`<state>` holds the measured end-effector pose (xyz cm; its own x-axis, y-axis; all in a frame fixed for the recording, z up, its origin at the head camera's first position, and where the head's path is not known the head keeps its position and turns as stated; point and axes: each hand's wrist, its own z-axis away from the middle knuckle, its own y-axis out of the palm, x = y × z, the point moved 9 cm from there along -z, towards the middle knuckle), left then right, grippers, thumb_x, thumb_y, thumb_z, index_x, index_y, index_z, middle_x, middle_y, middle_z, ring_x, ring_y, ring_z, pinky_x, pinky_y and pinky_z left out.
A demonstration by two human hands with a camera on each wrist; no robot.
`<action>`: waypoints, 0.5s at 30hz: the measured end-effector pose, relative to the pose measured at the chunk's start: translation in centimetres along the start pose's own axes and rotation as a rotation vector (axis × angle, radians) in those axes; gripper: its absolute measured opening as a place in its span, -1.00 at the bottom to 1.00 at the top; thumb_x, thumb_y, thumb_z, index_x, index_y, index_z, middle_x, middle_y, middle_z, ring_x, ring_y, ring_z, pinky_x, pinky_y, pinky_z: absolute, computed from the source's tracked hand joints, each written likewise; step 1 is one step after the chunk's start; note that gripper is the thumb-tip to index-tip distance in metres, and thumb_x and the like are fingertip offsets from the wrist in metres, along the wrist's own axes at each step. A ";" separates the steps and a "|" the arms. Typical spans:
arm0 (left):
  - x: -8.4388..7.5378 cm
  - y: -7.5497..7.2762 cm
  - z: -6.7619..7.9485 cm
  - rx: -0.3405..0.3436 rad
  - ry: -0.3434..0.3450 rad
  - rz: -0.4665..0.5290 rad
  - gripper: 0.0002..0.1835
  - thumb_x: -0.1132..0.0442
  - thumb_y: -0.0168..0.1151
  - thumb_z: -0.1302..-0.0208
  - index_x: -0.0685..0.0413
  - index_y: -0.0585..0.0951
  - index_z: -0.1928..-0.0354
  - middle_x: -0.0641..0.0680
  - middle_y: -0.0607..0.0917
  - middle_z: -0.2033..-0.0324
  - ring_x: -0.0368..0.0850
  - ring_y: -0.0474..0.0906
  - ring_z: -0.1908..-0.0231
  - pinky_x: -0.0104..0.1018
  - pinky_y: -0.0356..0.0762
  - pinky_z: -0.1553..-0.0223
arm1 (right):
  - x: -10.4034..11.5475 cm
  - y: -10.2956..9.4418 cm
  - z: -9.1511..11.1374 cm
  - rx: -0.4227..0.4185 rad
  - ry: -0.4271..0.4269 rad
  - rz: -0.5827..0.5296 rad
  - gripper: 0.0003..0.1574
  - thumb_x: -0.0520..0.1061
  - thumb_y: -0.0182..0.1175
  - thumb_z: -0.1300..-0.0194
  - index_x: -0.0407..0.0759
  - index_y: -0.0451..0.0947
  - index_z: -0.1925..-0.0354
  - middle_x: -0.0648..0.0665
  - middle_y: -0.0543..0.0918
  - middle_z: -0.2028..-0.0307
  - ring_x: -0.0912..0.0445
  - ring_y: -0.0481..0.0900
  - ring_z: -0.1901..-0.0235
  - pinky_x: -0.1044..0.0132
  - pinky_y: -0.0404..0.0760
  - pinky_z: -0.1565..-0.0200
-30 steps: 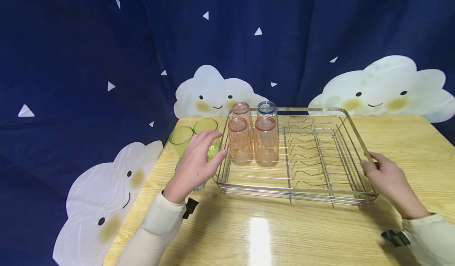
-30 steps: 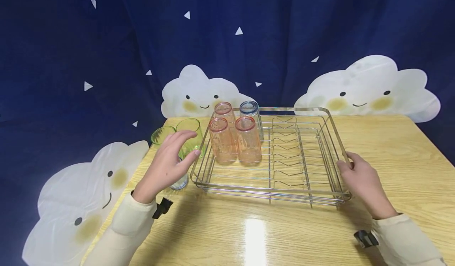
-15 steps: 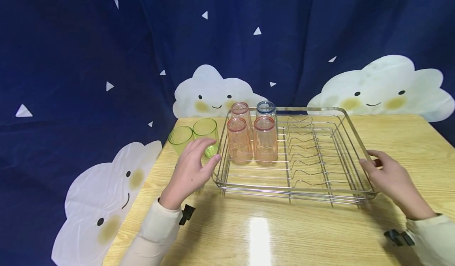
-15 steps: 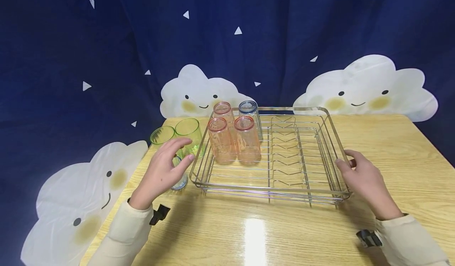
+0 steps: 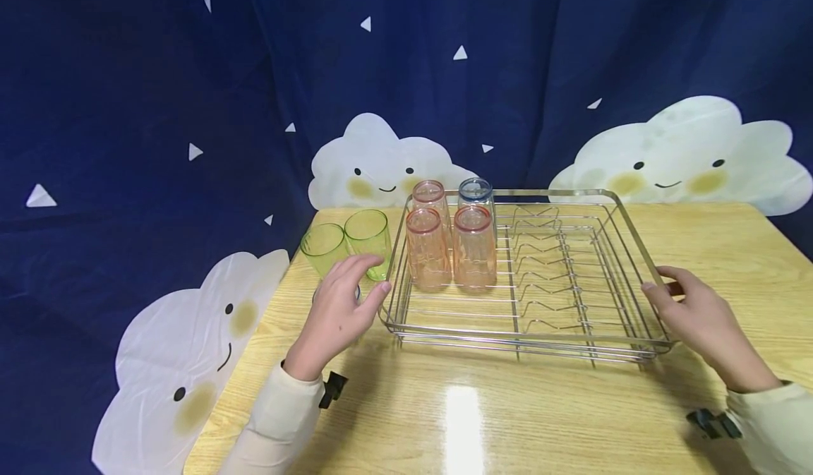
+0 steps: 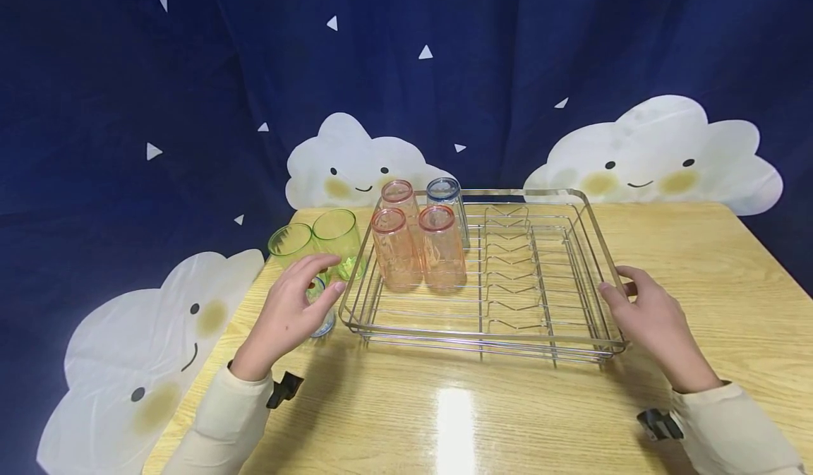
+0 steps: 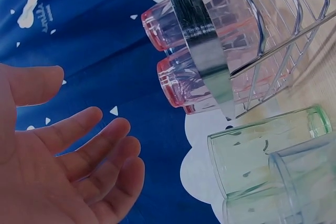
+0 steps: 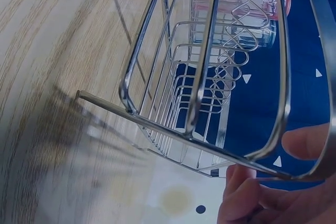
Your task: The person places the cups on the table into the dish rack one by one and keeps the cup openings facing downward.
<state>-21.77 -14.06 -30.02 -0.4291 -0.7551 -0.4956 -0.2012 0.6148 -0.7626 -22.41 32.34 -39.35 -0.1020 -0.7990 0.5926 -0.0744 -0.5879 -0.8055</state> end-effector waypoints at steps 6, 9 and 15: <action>0.1 0.1 0.1 -0.005 -0.013 -0.007 -0.59 0.09 0.26 -0.32 0.04 0.60 -0.16 0.03 0.65 -0.16 0.01 0.52 -0.22 0.07 0.46 -0.20 | 0.0 -0.1 0.1 -0.007 -0.006 -0.001 -0.14 0.16 -0.17 -0.55 -0.50 0.04 -0.44 -0.57 0.44 -0.03 -0.35 0.48 0.13 0.19 0.40 0.37; 0.1 0.1 0.1 -0.012 -0.010 -0.015 -0.60 0.10 0.26 -0.31 0.04 0.61 -0.15 0.03 0.66 -0.15 0.01 0.53 -0.20 0.07 0.47 -0.18 | 0.0 0.0 0.0 -0.007 -0.014 -0.008 -0.15 0.15 -0.18 -0.56 -0.52 0.06 -0.43 -0.55 0.47 0.03 -0.25 0.51 0.22 0.26 0.37 0.41; 0.1 0.1 0.3 -0.024 0.004 -0.026 -0.61 0.11 0.27 -0.31 0.05 0.62 -0.14 0.05 0.67 -0.14 0.02 0.54 -0.19 0.06 0.49 -0.17 | -0.3 0.7 -0.2 -0.004 -0.013 -0.022 -0.21 0.07 -0.27 -0.58 -0.57 0.05 -0.41 -0.67 0.47 -0.04 -0.26 0.56 0.19 0.28 0.40 0.42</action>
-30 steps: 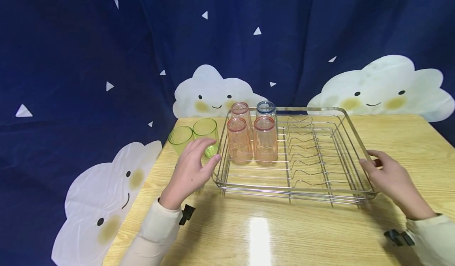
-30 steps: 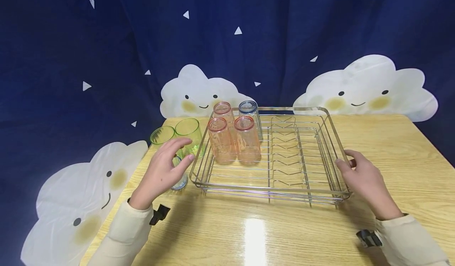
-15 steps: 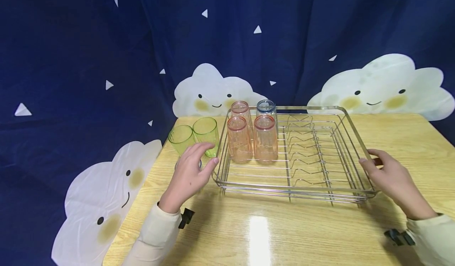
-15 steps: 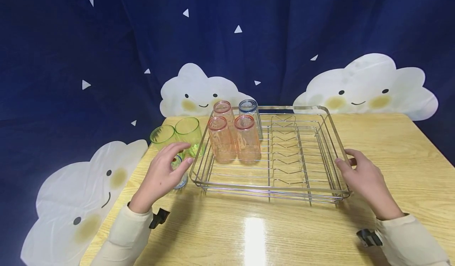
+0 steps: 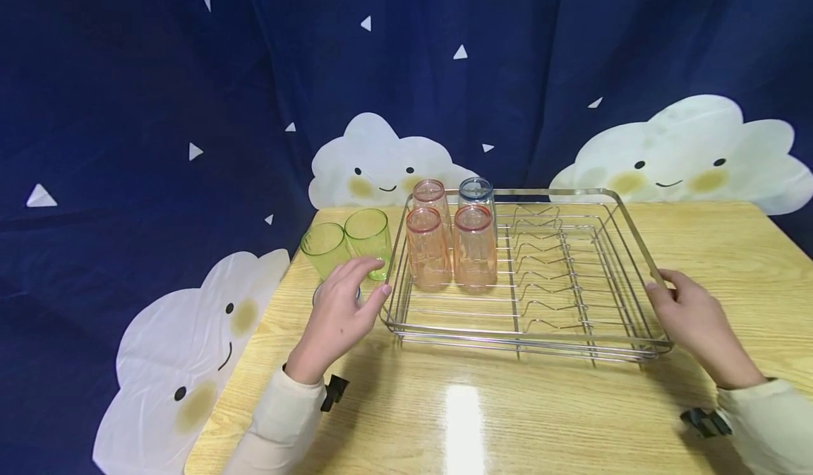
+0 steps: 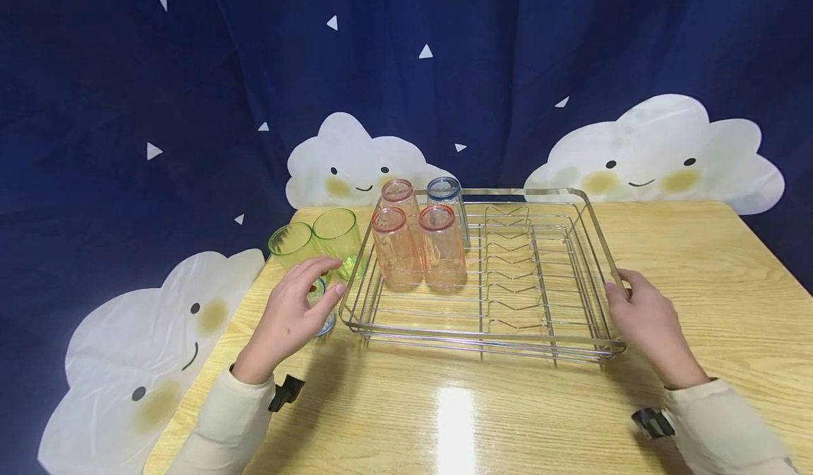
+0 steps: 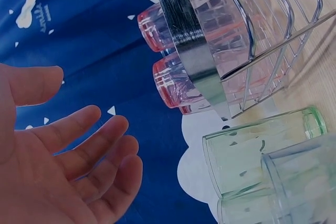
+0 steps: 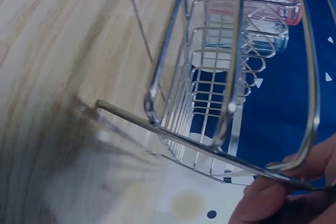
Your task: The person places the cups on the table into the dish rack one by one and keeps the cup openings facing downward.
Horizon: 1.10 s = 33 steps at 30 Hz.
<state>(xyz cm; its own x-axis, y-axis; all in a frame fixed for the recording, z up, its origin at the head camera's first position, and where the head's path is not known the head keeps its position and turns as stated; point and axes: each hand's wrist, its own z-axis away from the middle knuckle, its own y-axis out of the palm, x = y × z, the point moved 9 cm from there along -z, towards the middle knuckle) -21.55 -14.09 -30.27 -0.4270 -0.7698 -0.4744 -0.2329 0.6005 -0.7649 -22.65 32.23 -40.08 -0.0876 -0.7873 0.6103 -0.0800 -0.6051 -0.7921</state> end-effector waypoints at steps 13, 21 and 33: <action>0.5 -0.6 0.1 -0.002 -0.014 0.026 -0.59 0.13 0.28 -0.32 0.09 0.60 -0.17 0.07 0.66 -0.14 0.04 0.51 -0.22 0.03 0.43 -0.27 | -0.2 0.2 -0.2 -0.045 -0.022 0.030 -0.28 -0.05 -0.35 -0.57 -0.61 0.05 -0.40 -0.58 0.55 0.07 -0.02 0.51 0.38 0.28 0.37 0.43; 1.3 -1.7 0.1 -0.023 -0.036 0.035 -0.59 0.16 0.27 -0.32 0.10 0.59 -0.18 0.10 0.65 -0.15 0.07 0.50 -0.24 0.08 0.41 -0.27 | -0.1 0.0 -0.1 -0.066 -0.029 0.039 -0.31 -0.09 -0.32 -0.56 -0.63 0.08 -0.37 -0.58 0.56 0.10 -0.08 0.53 0.35 0.28 0.36 0.41; 4.0 -2.2 0.6 0.004 -0.118 -0.001 -0.56 0.15 0.25 -0.34 0.11 0.55 -0.22 0.14 0.60 -0.22 0.14 0.44 -0.29 0.12 0.35 -0.29 | 0.1 -0.1 -0.2 -0.108 -0.052 0.040 -0.36 -0.12 -0.27 -0.54 -0.60 0.18 -0.34 -0.58 0.59 0.11 -0.21 0.55 0.26 0.23 0.35 0.36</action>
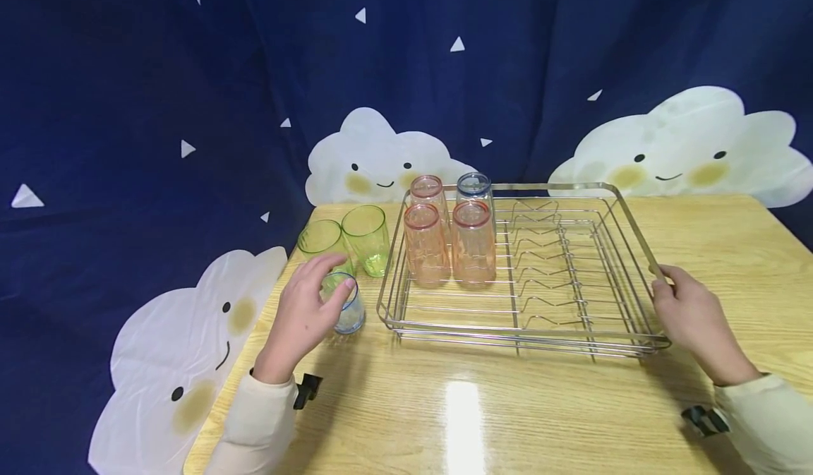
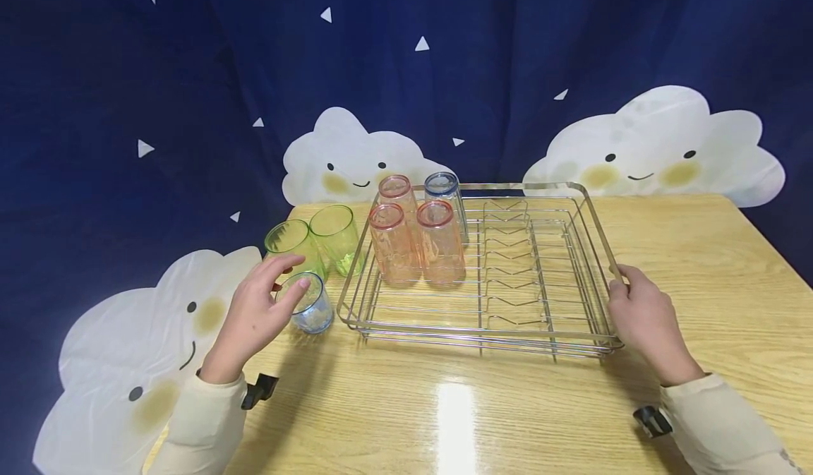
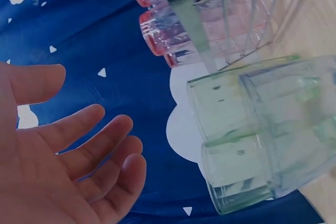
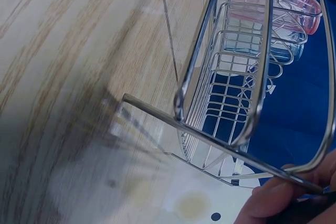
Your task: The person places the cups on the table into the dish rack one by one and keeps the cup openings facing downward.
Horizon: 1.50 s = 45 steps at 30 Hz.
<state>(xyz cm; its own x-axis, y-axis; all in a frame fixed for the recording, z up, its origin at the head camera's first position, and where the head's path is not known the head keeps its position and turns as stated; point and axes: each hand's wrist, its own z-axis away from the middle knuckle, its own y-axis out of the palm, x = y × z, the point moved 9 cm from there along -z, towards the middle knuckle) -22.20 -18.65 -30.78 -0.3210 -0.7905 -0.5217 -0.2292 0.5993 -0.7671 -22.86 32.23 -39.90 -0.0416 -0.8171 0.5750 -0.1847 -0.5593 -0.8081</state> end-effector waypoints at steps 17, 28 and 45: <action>3.9 2.6 -0.3 0.095 -0.060 -0.178 -0.44 0.04 0.25 -0.30 0.28 0.53 -0.22 0.29 0.54 -0.22 0.31 0.36 -0.29 0.18 0.32 -0.29 | 0.1 0.3 0.2 0.023 0.028 -0.013 -0.32 -0.08 -0.34 -0.56 -0.58 0.12 -0.38 -0.52 0.57 0.18 0.10 0.41 0.53 0.28 0.33 0.51; 6.2 5.1 0.2 0.322 -0.190 -0.268 -0.19 -0.10 0.21 -0.31 0.32 0.28 -0.41 0.40 0.32 -0.38 0.41 0.20 -0.39 0.31 0.27 -0.31 | 0.2 0.2 0.2 0.025 0.031 -0.011 -0.32 -0.08 -0.33 -0.56 -0.58 0.12 -0.38 -0.56 0.57 0.13 0.09 0.44 0.50 0.28 0.35 0.48; 8.7 5.6 -0.8 0.411 -0.299 -0.292 0.02 -0.23 0.34 -0.15 0.19 0.19 -0.50 0.31 0.36 -0.27 0.27 0.58 0.07 0.15 0.54 0.06 | 0.1 0.1 0.6 -0.013 0.025 0.000 -0.35 -0.08 -0.33 -0.55 -0.56 0.20 -0.34 -0.38 0.58 0.33 0.15 0.32 0.62 0.27 0.27 0.54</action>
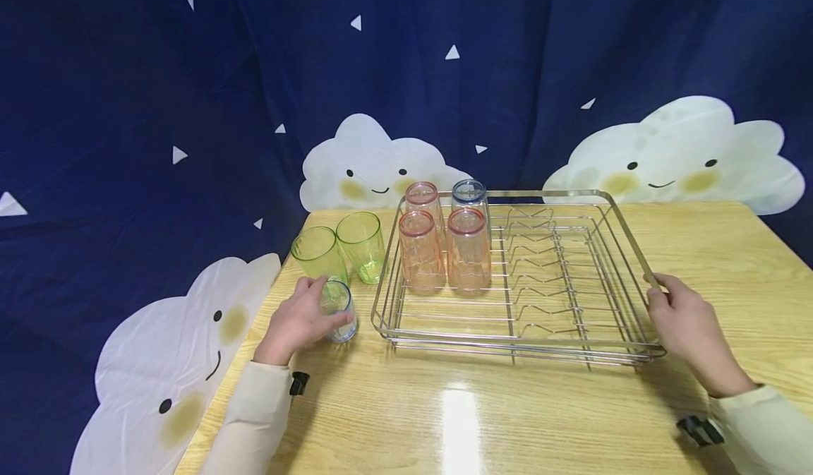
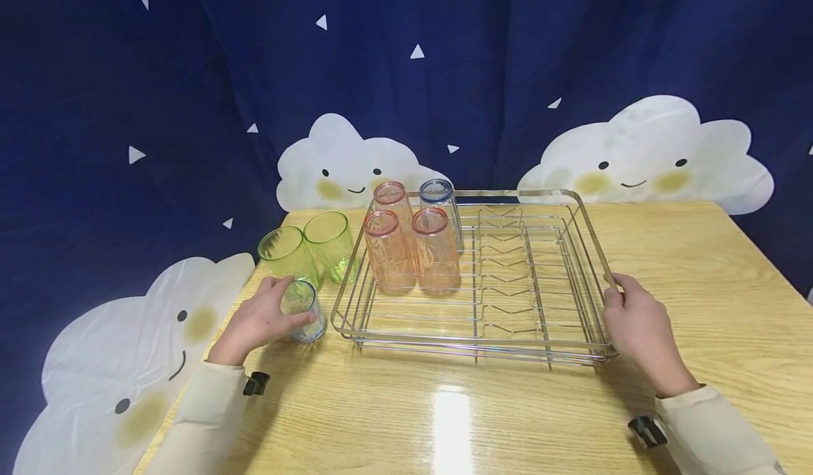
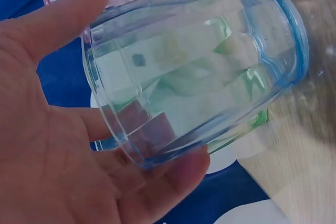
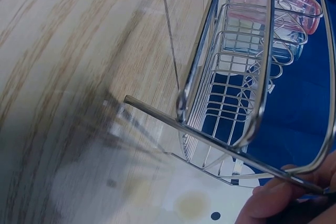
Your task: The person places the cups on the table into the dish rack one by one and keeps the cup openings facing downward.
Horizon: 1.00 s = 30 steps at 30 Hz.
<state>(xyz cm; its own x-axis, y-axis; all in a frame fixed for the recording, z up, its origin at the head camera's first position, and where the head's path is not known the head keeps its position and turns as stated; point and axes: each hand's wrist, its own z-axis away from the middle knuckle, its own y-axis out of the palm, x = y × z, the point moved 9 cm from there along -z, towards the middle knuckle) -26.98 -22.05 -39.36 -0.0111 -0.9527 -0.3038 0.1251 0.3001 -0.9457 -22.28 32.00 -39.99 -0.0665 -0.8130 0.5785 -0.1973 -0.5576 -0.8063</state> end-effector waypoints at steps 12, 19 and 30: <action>0.3 0.3 -0.1 0.056 -0.046 -0.021 0.04 -0.26 0.35 -0.09 0.12 0.19 -0.50 0.36 0.34 -0.29 0.26 0.59 0.07 0.13 0.54 0.07 | -0.2 0.2 -0.2 0.012 0.001 -0.002 -0.34 -0.08 -0.33 -0.56 -0.56 0.19 -0.35 -0.47 0.57 0.23 0.11 0.37 0.56 0.27 0.29 0.50; 0.2 0.2 -0.4 0.064 -0.050 -0.040 0.06 -0.26 0.36 -0.08 0.12 0.17 -0.50 0.35 0.38 -0.32 0.36 0.54 -0.09 0.22 0.49 -0.05 | -0.1 0.0 -0.1 0.013 0.011 -0.019 -0.31 -0.02 -0.36 -0.57 -0.52 0.16 -0.38 -0.31 0.54 0.35 0.14 0.32 0.62 0.26 0.28 0.56; 0.3 0.2 -0.2 0.006 -0.037 -0.009 0.05 -0.21 0.41 -0.04 0.14 0.21 -0.48 0.32 0.44 -0.30 0.38 0.50 -0.17 0.27 0.47 -0.08 | 0.0 0.1 0.2 0.033 0.020 -0.038 -0.31 -0.03 -0.37 -0.58 -0.54 0.14 -0.38 -0.37 0.58 0.28 0.16 0.30 0.64 0.26 0.28 0.57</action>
<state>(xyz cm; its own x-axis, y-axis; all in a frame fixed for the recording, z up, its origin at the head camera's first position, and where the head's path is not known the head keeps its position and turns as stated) -27.18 -22.22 -39.66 0.0243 -0.9565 -0.2908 0.1312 0.2914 -0.9476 -22.06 31.93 -40.11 -0.0788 -0.7880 0.6106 -0.1675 -0.5933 -0.7873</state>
